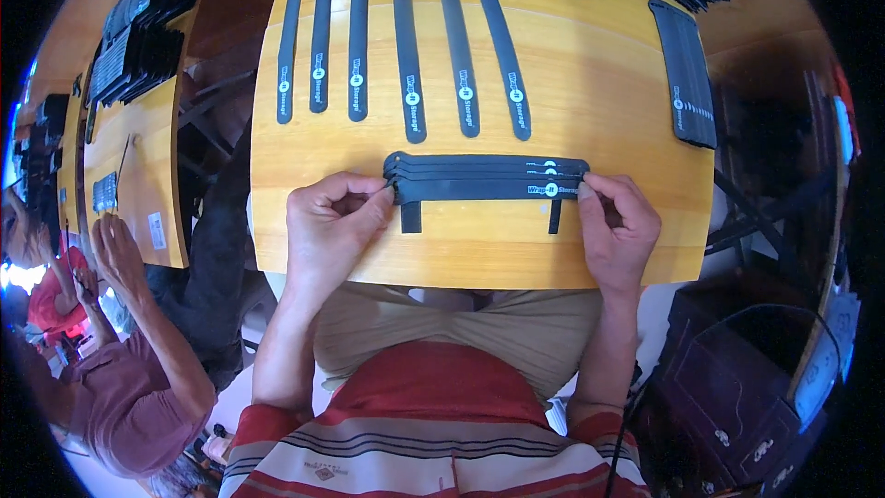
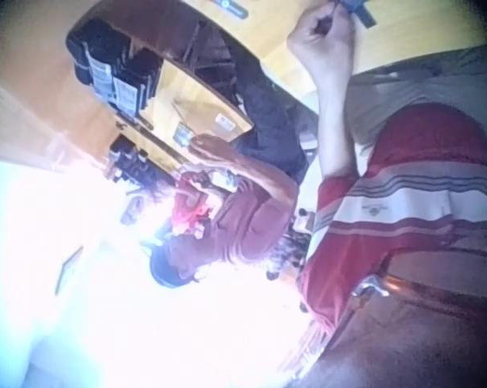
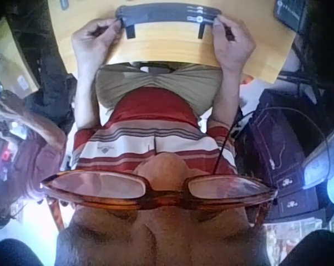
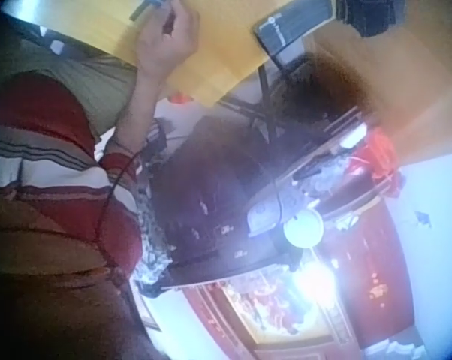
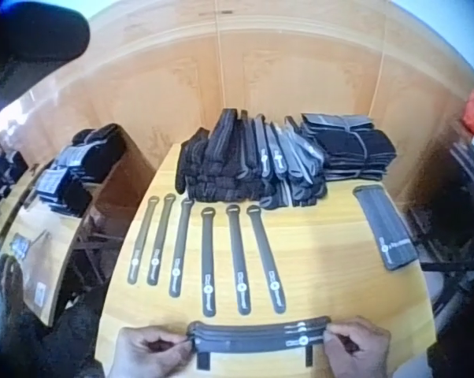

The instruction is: Measuring and sorting black fabric straps at a workshop bench.

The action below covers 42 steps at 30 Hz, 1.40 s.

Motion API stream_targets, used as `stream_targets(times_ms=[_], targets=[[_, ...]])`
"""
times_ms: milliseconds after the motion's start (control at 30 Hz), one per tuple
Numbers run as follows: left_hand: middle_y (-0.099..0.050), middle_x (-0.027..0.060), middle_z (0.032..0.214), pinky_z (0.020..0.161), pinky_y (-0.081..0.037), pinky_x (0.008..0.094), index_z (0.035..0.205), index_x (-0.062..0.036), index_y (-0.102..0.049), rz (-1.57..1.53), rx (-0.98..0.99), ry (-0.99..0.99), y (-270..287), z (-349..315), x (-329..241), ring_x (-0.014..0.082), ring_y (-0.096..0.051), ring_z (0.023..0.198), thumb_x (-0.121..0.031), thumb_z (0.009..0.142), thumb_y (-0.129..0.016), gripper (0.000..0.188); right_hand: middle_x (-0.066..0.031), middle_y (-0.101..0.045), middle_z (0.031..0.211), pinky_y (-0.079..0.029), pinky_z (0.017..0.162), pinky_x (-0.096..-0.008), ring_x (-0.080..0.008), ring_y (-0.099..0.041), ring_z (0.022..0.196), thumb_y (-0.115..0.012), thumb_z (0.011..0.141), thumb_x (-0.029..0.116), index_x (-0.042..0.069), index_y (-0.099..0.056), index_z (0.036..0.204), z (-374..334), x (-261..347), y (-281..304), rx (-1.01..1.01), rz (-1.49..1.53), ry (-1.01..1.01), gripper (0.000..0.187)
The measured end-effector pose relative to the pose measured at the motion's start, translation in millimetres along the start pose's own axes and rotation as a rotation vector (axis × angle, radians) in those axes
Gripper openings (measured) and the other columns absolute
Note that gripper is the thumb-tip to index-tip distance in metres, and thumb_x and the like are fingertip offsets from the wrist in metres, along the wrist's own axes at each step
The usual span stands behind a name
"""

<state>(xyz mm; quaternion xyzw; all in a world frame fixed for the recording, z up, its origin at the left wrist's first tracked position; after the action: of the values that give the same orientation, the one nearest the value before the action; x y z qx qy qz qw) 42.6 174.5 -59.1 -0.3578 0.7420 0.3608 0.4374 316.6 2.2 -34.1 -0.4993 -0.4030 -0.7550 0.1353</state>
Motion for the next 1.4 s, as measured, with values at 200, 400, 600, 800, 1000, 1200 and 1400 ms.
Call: stream_targets(times_ms=[200,400,600,800,1000,1200,1400], targets=[[-0.07,0.0022,0.073,0.057,-0.048,0.0181,0.092,0.0042,-0.074,0.041,-0.007,-0.024,0.5,0.2,-1.9,0.0034,-0.061,0.062,-0.001,0.092,-0.074,0.005,-0.0072,-0.064,0.076,-0.042,0.054,-0.0251,-0.0105,-0.056,0.061,-0.071,0.088,-0.003,-0.002,-0.071,0.094,1.6,8.5,-0.1,-0.013,-0.028,0.065,0.006],[-0.07,0.0023,0.073,0.057,-0.048,0.0181,0.092,0.0047,-0.074,0.017,-0.001,-0.028,-1.4,0.4,-3.9,0.0032,-0.061,0.062,0.0,0.092,-0.074,0.005,-0.0074,-0.063,0.076,-0.042,0.053,-0.0258,-0.011,-0.057,0.061,-0.071,0.088,-0.003,-0.002,-0.071,0.093,1.7,7.3,0.8,-0.008,-0.029,0.035,0.006],[-0.07,0.0026,0.073,0.057,-0.048,0.0183,0.093,0.0053,-0.074,0.025,0.004,-0.042,-1.5,0.4,-5.2,0.0035,-0.061,0.061,0.0,0.092,-0.074,0.005,-0.0082,-0.063,0.076,-0.043,0.055,-0.0267,-0.0126,-0.058,0.062,-0.071,0.087,-0.004,-0.001,-0.07,0.093,1.1,9.9,0.4,0.002,-0.062,0.084,0.007],[-0.07,0.0028,0.073,0.057,-0.048,0.0185,0.093,0.0058,-0.074,0.031,-0.012,-0.029,-0.8,0.9,-2.7,0.0039,-0.061,0.061,0.0,0.092,-0.074,0.006,-0.0092,-0.064,0.076,-0.046,0.055,-0.028,-0.0146,-0.06,0.062,-0.071,0.086,-0.004,-0.001,-0.07,0.094,0.1,9.8,-0.1,-0.013,-0.067,0.084,0.008],[-0.07,0.003,0.073,0.057,-0.048,0.0187,0.093,0.0059,-0.074,0.03,-0.003,-0.042,-1.6,1.2,-3.6,0.004,-0.061,0.061,0.0,0.092,-0.073,0.006,-0.0099,-0.065,0.078,-0.047,0.056,-0.0281,-0.0164,-0.062,0.063,-0.071,0.086,-0.005,-0.001,-0.069,0.094,0.9,13.0,-0.1,-0.005,-0.088,0.099,0.009],[-0.07,0.0032,0.073,0.056,-0.048,0.0189,0.093,0.0056,-0.074,0.026,0.003,-0.046,-1.7,0.6,-3.9,0.0041,-0.061,0.061,0.0,0.092,-0.073,0.006,-0.0104,-0.065,0.079,-0.049,0.056,-0.0297,-0.0174,-0.064,0.064,-0.07,0.087,-0.004,-0.001,-0.069,0.094,0.8,14.0,-0.3,0.005,-0.087,0.09,0.008],[-0.07,0.0029,0.072,0.056,-0.047,0.0189,0.093,0.0058,-0.074,0.038,0.003,-0.05,-1.8,0.4,-5.1,0.004,-0.06,0.06,0.001,0.092,-0.073,0.005,-0.0113,-0.066,0.079,-0.05,0.057,-0.0303,-0.0185,-0.065,0.064,-0.07,0.087,-0.004,-0.002,-0.069,0.093,0.7,17.1,-0.9,0.003,-0.114,0.123,0.007]])
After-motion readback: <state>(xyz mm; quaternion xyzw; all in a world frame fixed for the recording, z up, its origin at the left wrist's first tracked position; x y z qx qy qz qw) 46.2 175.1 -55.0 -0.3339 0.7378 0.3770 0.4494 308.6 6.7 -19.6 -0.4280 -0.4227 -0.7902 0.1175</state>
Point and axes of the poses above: each hand's wrist, its own z-axis towards the middle knuckle, its own y-axis out of the back of the hand, x = y × z, the point moved 8 cm from there along z, towards the middle knuckle
